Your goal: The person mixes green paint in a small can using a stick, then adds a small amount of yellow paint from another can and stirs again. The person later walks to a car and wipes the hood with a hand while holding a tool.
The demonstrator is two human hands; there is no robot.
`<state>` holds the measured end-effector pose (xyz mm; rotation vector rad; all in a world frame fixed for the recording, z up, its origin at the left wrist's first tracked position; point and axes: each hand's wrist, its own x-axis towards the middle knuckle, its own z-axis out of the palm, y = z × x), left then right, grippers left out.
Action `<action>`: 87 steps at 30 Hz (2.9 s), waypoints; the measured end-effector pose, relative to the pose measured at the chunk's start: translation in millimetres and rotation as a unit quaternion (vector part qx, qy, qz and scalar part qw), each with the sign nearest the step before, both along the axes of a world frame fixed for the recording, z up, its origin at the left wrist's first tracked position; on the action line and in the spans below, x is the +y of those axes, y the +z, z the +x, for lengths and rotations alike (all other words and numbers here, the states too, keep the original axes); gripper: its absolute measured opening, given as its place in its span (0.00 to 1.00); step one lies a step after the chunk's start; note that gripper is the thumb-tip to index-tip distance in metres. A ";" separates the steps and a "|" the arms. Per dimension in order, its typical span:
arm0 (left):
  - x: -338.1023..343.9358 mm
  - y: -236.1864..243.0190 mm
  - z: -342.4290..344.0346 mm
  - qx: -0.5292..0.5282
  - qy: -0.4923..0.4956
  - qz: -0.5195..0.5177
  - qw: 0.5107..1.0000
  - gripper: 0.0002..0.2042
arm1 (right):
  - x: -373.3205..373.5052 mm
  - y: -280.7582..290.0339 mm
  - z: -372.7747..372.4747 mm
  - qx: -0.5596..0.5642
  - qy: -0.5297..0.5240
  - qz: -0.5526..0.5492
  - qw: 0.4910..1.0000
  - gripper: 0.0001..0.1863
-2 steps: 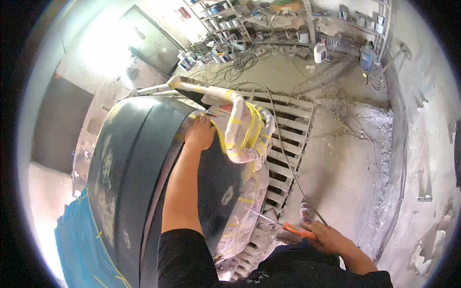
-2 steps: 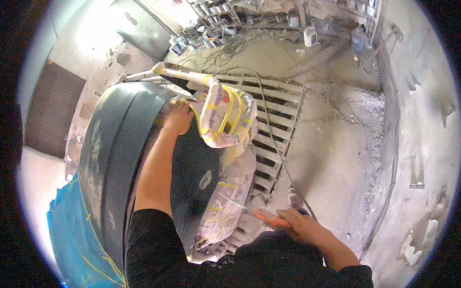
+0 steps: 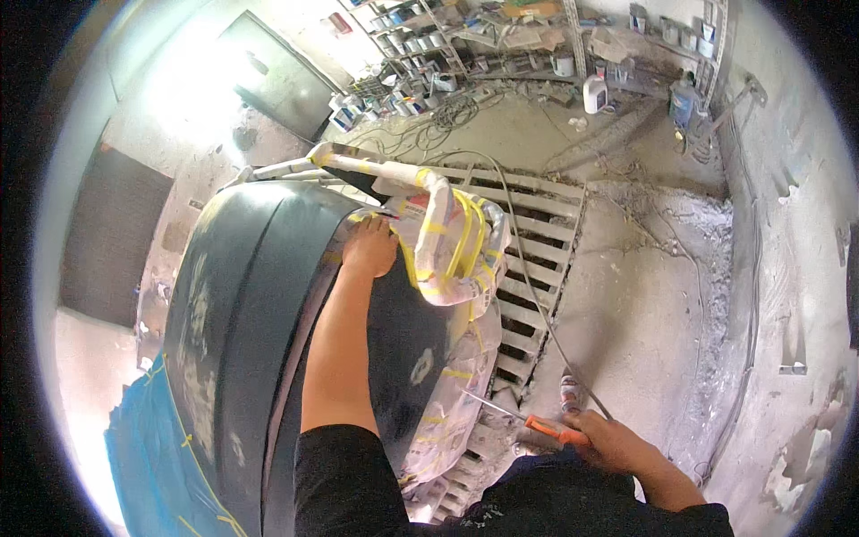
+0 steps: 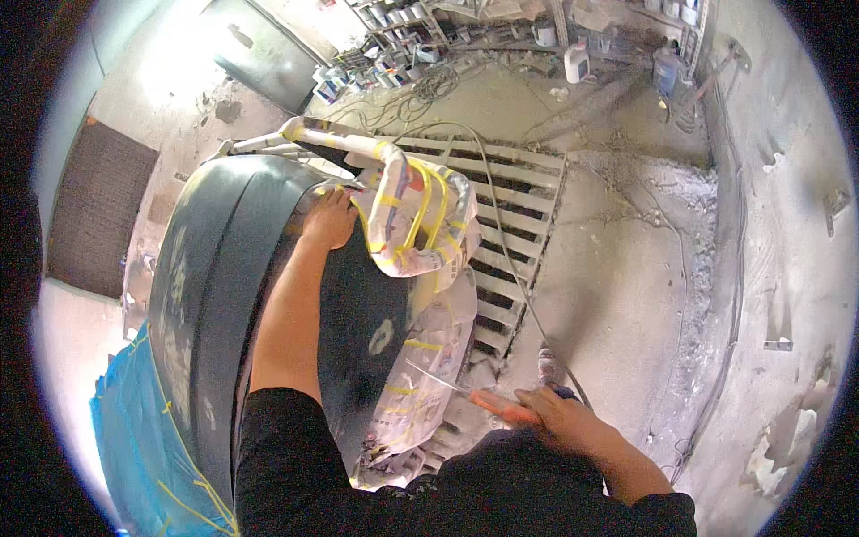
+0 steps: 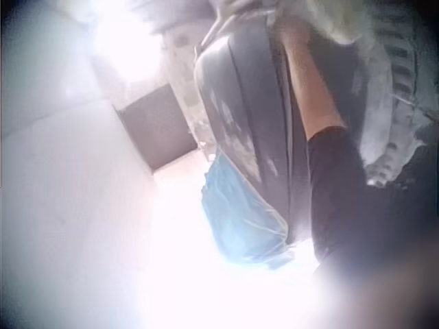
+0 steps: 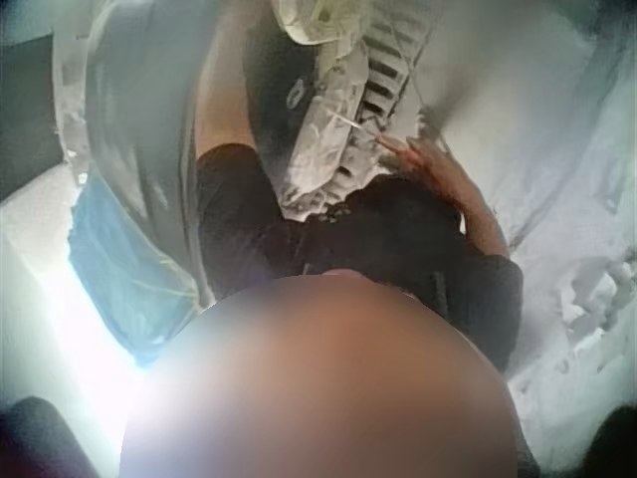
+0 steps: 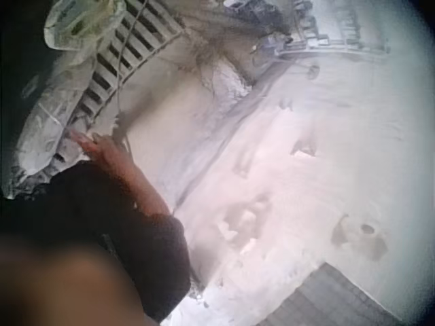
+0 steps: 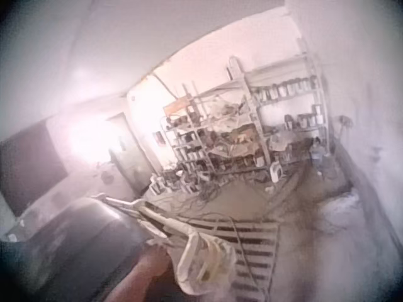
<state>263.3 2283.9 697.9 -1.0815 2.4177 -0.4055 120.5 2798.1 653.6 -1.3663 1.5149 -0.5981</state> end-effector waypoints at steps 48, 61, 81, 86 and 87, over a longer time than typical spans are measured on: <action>141.9 -219.9 40.4 -0.239 -0.348 0.005 0.907 0.29 | 35.0 -96.6 -39.5 -0.041 -0.013 0.061 0.997 0.32; 161.1 -166.0 62.6 -0.163 -0.384 0.002 0.909 0.25 | 16.0 -84.3 -36.8 -0.034 0.026 0.084 0.996 0.32; 203.4 -117.4 117.7 -0.179 -0.365 0.088 0.909 0.18 | -18.1 -60.3 -32.7 0.029 0.121 0.088 0.988 0.26; 220.8 -111.8 152.8 -0.205 -0.367 0.097 0.902 0.16 | -14.6 -62.8 -21.8 0.021 0.131 0.083 0.988 0.29; 239.0 -105.6 177.0 -0.214 -0.349 0.102 0.907 0.16 | -15.2 -63.2 -16.8 0.020 0.131 0.077 0.988 0.28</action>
